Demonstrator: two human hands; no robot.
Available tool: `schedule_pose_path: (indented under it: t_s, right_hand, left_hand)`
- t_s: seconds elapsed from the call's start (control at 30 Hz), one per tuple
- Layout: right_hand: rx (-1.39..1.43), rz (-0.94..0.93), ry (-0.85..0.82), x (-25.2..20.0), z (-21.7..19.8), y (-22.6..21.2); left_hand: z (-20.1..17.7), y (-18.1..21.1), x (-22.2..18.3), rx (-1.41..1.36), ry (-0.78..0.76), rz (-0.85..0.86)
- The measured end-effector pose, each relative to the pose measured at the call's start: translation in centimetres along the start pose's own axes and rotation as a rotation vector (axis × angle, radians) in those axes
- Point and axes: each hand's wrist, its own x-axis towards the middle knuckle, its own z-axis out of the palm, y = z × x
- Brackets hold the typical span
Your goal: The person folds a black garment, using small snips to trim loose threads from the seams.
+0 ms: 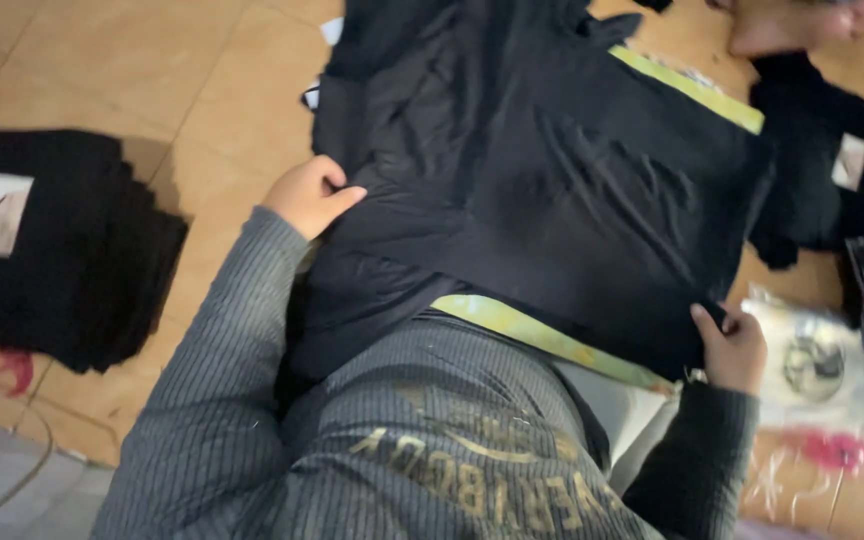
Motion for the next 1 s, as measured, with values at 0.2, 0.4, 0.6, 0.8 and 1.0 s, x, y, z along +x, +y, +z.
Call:
schedule_pose_path:
  t_s: [0.2,0.4,0.6,0.8,1.0]
  right_hand:
    - [0.154,0.208,0.006,-3.6,-3.4,-7.2]
    - [0.183,0.159,0.075,-3.9,-2.9,-7.0]
    - [-0.032,0.102,0.094,-2.5,-0.6,-3.9]
    - [-0.181,0.048,0.222,-2.4,1.9,-0.4]
    - [-0.181,-0.346,0.371,-4.0,-0.4,-11.0]
  left_hand:
    - [-2.0,2.9,-1.5,0.039,-0.166,-0.093]
    - [-0.5,2.6,-1.4,-0.130,-0.089,-0.050]
    - [1.0,1.8,-1.2,-0.116,-0.018,-0.071]
    - [-0.1,2.2,-2.1,-0.023,0.012,-0.011]
    - [2.8,3.6,-2.4,0.091,0.532,0.485]
